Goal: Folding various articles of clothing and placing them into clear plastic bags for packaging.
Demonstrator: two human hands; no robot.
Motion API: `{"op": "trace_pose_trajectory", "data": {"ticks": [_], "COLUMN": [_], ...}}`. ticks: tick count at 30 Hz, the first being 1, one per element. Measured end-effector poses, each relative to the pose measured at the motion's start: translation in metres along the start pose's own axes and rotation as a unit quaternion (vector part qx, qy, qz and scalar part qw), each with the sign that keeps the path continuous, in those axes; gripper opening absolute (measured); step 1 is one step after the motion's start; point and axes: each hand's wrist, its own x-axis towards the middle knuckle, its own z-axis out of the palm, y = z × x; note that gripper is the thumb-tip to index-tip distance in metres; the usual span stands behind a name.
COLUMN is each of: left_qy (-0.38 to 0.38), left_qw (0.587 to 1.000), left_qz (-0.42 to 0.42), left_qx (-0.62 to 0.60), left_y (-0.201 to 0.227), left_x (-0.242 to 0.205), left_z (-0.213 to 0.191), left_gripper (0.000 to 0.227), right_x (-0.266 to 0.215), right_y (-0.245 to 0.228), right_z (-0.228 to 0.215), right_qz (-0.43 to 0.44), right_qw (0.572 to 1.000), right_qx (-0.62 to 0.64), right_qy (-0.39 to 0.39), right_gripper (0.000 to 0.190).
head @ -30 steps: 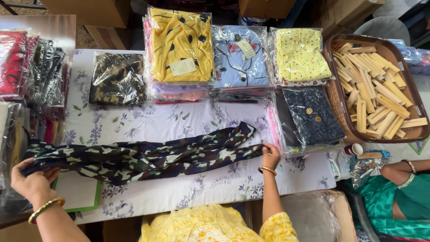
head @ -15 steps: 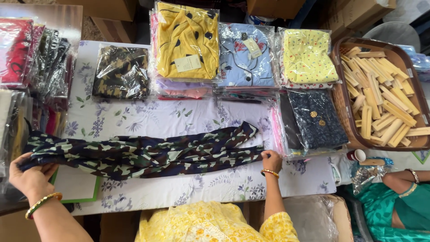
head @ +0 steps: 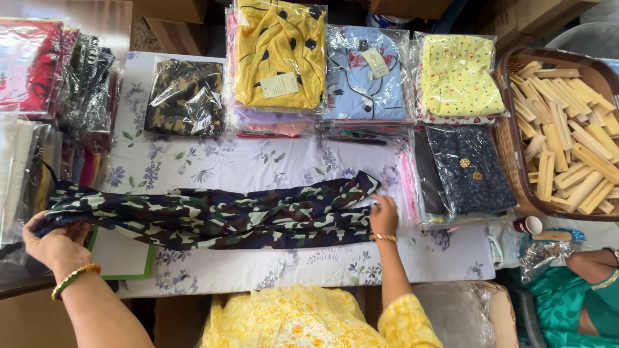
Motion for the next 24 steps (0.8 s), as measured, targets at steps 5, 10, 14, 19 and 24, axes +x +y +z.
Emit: {"op": "trace_pose_trajectory", "data": {"ticks": [5,10,14,19,24], "left_qy": [-0.02,-0.025,-0.031,-0.004,-0.052], "left_qw": [1.0,0.999,0.999,0.997,0.997], "left_qz": [0.016,0.02,0.023,-0.056,0.005], "left_qx": [0.003,0.012,-0.012,-0.047,-0.06], "left_y": [0.002,0.006,0.012,-0.051,-0.044], "left_x": [-0.004,0.003,0.002,0.089,0.077], "left_z": [0.008,0.0,-0.005,-0.06,-0.039], "left_gripper": [0.054,0.059,0.056,0.029,0.027], "right_x": [0.056,0.077,0.07,0.038,-0.011], "right_y": [-0.042,-0.005,-0.009,0.0,0.018], "right_z": [0.034,0.059,0.014,-0.045,-0.069], "right_qz": [-0.084,-0.11,-0.088,0.001,-0.131], "right_qw": [0.98,0.934,0.974,0.999,0.989], "right_qx": [-0.079,-0.199,-0.138,0.028,0.005], "right_qy": [-0.162,-0.277,-0.159,-0.034,-0.072], "right_gripper": [0.04,0.052,0.028,0.019,0.021]}}
